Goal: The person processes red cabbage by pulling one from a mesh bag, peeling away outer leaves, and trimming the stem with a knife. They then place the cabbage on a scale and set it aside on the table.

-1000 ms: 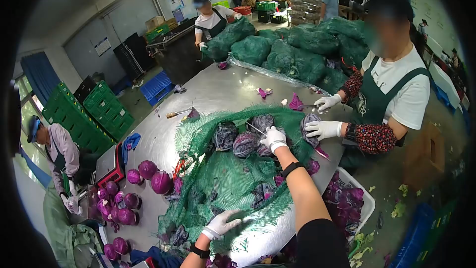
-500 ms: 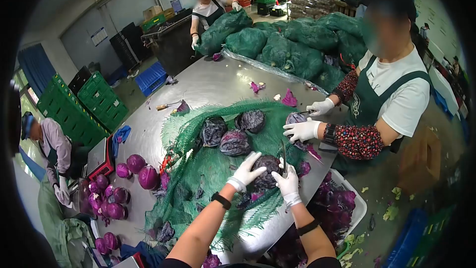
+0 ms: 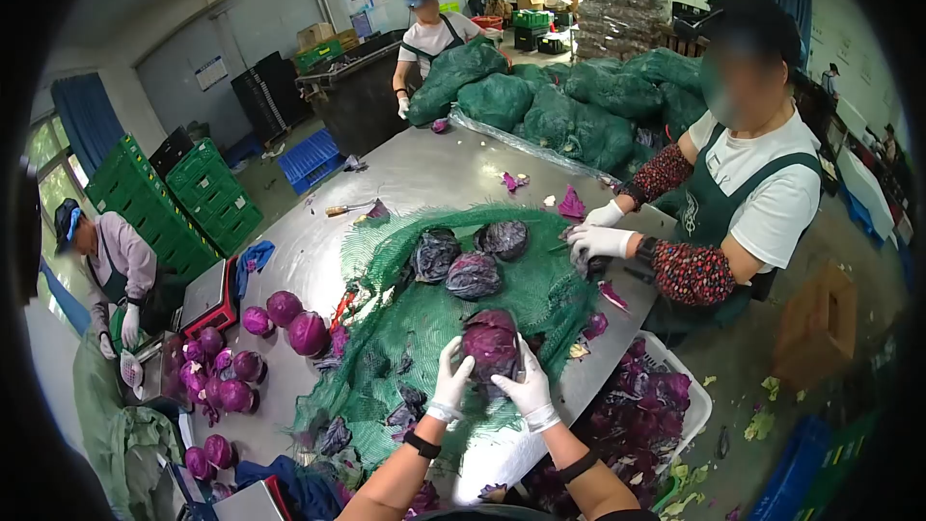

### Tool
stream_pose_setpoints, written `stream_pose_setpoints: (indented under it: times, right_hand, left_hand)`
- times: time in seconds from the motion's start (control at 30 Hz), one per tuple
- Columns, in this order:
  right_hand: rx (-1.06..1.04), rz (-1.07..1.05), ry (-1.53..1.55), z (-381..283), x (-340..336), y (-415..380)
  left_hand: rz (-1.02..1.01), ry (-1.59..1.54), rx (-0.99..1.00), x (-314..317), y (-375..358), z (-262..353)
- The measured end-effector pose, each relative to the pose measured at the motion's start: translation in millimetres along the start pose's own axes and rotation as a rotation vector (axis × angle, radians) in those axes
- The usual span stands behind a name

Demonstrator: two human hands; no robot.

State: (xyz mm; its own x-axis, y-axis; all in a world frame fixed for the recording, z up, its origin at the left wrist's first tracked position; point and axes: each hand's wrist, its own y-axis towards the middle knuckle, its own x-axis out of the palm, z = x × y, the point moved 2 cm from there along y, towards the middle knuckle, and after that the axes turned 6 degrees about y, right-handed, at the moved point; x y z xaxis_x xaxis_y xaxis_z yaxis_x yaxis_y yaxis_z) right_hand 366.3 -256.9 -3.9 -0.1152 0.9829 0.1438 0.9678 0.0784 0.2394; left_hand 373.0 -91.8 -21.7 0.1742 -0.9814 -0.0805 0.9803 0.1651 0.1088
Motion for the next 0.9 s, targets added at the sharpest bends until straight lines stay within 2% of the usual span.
stream_pose_setpoints:
  times: [0.03,0.1,0.17,0.23,0.33,0.37,0.43,0.47,0.5,0.57,0.6,0.67,0.7,0.73,0.77,0.8,0.87,0.9]
  right_hand:
    - [-0.116,0.002,-0.276,-38.9,12.4,-7.0]
    - [-0.173,-0.062,-0.294,-83.7,29.6,-23.2]
    - [-0.135,-0.146,-0.290,-127.2,41.6,-46.9]
    - [-0.065,-0.230,-0.275,-149.9,54.1,-72.1]
    - [0.018,-0.363,-0.221,-157.3,74.1,-121.7]
    - [0.030,-0.394,-0.266,-146.4,79.4,-139.4]
    - [0.098,-0.415,-0.422,-123.3,92.3,-170.9]
    - [0.225,-0.337,-0.071,-100.5,98.7,-189.5]
    - [0.143,-0.399,-0.233,-101.1,101.2,-198.8]
    - [0.117,-0.528,-0.348,-91.6,106.1,-222.0]
    - [0.086,-0.557,-0.298,-88.2,110.1,-230.7]
    - [0.042,-0.475,-0.350,-99.9,116.0,-231.2]
    - [0.032,-0.428,-0.388,-97.8,113.6,-226.4]
    - [0.121,-0.288,-0.209,-81.8,106.5,-223.0]
    - [0.191,-0.243,-0.587,-64.7,89.1,-219.3]
    - [0.011,-0.103,-0.441,-56.1,82.4,-206.5]
    - [-0.065,-0.025,-0.720,-40.3,57.3,-180.7]
    - [-0.040,-0.062,-0.901,-10.1,42.9,-173.4]
  left_hand:
    - [0.013,-0.095,-0.049,-5.8,-15.1,18.2]
    - [0.028,-0.189,-0.114,-19.6,-53.4,58.0]
    - [0.022,-0.442,-0.246,-32.9,-90.2,87.5]
    - [0.006,-0.449,-0.128,-51.1,-123.4,76.9]
    - [0.021,-0.530,-0.314,-74.7,-185.4,92.3]
    - [0.020,-0.563,-0.398,-83.3,-204.5,68.4]
    - [0.004,-0.373,-0.522,-100.3,-230.1,49.4]
    - [-0.024,-0.335,-0.614,-107.5,-239.9,52.8]
    - [-0.058,-0.026,-0.486,-120.0,-248.8,42.0]
    - [-0.030,0.256,-0.356,-129.1,-258.5,32.3]
    - [-0.063,0.478,-0.358,-131.6,-263.9,26.9]
    - [-0.136,0.872,-0.373,-132.2,-256.3,58.9]
    - [-0.201,0.817,-0.321,-133.4,-248.1,71.4]
    - [-0.147,0.768,-0.273,-135.6,-242.9,69.5]
    - [-0.094,0.720,-0.225,-138.6,-239.5,61.0]
    - [-0.064,0.596,-0.232,-144.6,-236.3,41.1]
    - [-0.147,0.567,-0.142,-158.0,-233.2,5.4]
    - [-0.202,0.528,-0.090,-165.3,-232.9,2.9]
